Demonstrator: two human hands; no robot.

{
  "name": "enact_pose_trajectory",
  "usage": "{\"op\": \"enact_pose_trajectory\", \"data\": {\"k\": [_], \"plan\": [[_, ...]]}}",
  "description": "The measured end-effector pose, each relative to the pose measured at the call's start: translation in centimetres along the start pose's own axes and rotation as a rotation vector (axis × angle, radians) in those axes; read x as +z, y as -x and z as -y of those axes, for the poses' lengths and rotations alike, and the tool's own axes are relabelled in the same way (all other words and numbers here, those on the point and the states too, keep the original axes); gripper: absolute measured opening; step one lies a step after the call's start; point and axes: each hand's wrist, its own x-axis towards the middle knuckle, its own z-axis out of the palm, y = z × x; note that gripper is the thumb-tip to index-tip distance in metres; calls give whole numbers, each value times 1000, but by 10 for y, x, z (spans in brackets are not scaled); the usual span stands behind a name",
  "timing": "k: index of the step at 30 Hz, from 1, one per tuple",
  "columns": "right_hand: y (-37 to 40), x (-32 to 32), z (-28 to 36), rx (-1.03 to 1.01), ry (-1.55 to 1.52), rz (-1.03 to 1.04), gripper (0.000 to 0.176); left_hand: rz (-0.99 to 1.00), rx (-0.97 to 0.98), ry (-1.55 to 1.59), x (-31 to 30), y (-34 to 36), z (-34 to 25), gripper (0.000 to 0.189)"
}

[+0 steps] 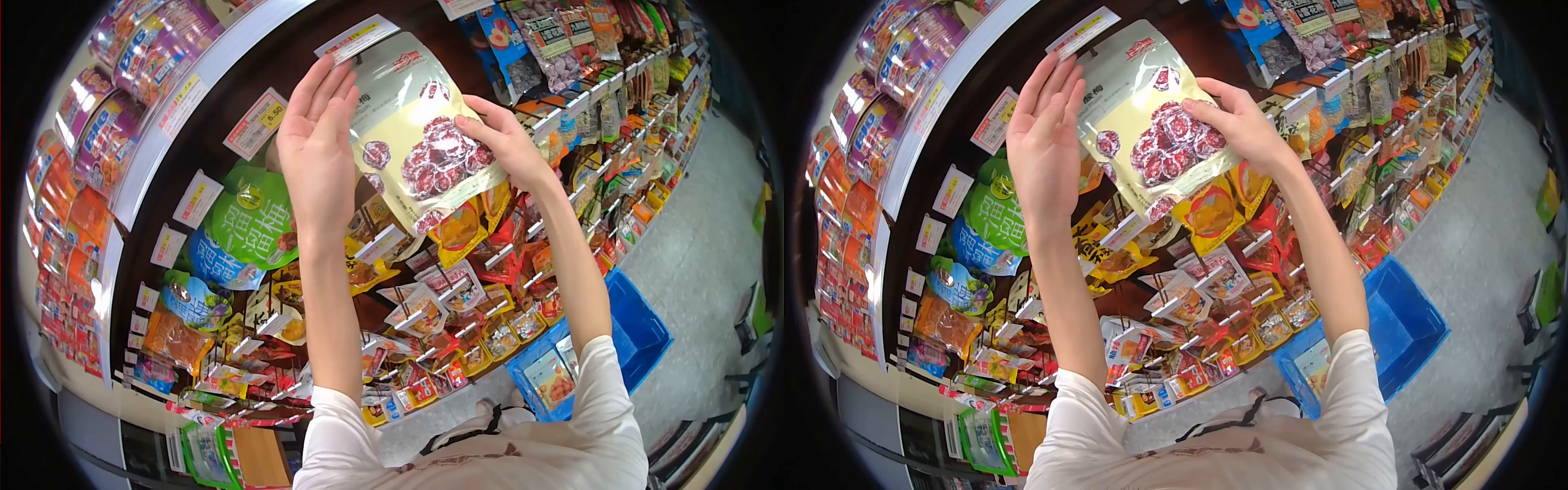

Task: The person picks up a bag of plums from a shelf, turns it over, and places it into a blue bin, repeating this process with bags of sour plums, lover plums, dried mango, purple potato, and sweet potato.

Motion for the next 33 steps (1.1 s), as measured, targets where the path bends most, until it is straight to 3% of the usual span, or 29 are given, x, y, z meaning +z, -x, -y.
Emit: {"op": "enact_pose_trajectory", "data": {"k": [8, 12, 15, 16, 21, 24, 26, 28, 33], "plan": [[-18, -5, -4, -11, 126, 1, 43, 55, 5, -189, -9, 12, 14, 50], [-27, -8, -7, -132, 312, 9, 43, 94, 41, -387, -29, 19, 31, 46], [-36, -18, -18, -242, 461, 17, 44, 44, 337, -1041, -46, 28, 40, 39], [-38, -20, -22, -280, 480, 23, 44, 34, 285, -1041, -43, 32, 36, 39], [-44, -22, -20, -156, 475, 26, 50, 110, 423, -1454, -68, 42, 52, 48], [-49, -26, -21, -171, 503, 40, 54, 141, 399, -1527, -73, 47, 58, 54], [-50, -11, -1, -4, 336, 43, 51, 155, 392, -1564, -74, 50, 60, 56], [-51, -10, 5, 10, 333, 33, 48, 168, 386, -1605, -74, 52, 61, 58], [-62, -16, 7, 39, 367, 55, 57, 186, 337, -1639, -76, 55, 63, 60]]}}
